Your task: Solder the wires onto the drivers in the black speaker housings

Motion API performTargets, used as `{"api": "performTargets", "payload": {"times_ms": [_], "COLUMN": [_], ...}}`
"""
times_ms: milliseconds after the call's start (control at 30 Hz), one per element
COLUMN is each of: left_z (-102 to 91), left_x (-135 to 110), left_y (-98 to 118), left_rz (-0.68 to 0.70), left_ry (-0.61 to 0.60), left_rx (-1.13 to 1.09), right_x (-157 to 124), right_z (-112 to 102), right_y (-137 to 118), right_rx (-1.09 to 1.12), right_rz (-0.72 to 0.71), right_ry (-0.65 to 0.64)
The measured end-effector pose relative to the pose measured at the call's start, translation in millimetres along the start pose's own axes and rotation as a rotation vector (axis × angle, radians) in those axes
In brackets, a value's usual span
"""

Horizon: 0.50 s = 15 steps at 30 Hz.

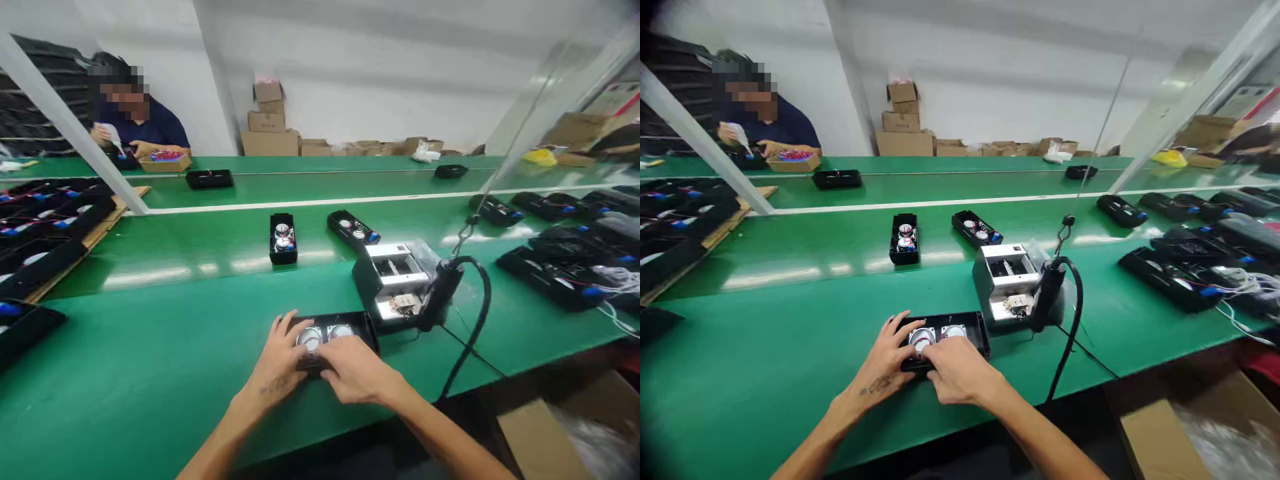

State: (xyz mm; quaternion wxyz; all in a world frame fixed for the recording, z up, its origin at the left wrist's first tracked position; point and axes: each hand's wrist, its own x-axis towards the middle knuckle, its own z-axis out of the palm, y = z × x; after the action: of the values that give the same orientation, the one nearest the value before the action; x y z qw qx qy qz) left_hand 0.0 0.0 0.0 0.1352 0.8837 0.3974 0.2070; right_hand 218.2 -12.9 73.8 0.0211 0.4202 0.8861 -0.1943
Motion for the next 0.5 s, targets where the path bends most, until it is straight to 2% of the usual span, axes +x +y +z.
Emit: {"api": "performTargets", "payload": {"times_ms": [100, 167, 267, 400, 500], "left_z": [-6.6, -16.8, -39.1, -63.3, -68.0], "left_x": [4.7, 17.8, 51.8, 92.0, 101.6], "left_y": [4.3, 1.1, -15.3, -40.1, -47.0], "left_rz": [-0.028, -0.082, -0.241, -0.364, -0.384], "left_ry": [-0.007, -0.069, -0.240, -0.433, -0.482], "left_rx": [-0.034, -0.112, -0.295, -0.488, -0.553], "right_x": [-2.0, 4.2, 27.7, 65.8, 79.8], "right_z": [15.4, 12.3, -16.5, -62.2, -72.1], "right_y": [0.7, 3.6, 13.8, 32.3, 41.5], "right_rx": [-0.017, -0.008, 0.071, 0.246, 0.332], "right_rz": [0.089, 0.119, 0.106, 0.135, 0.147], "right_ry": [0.009, 0.024, 0.018, -0.109, -0.136]}}
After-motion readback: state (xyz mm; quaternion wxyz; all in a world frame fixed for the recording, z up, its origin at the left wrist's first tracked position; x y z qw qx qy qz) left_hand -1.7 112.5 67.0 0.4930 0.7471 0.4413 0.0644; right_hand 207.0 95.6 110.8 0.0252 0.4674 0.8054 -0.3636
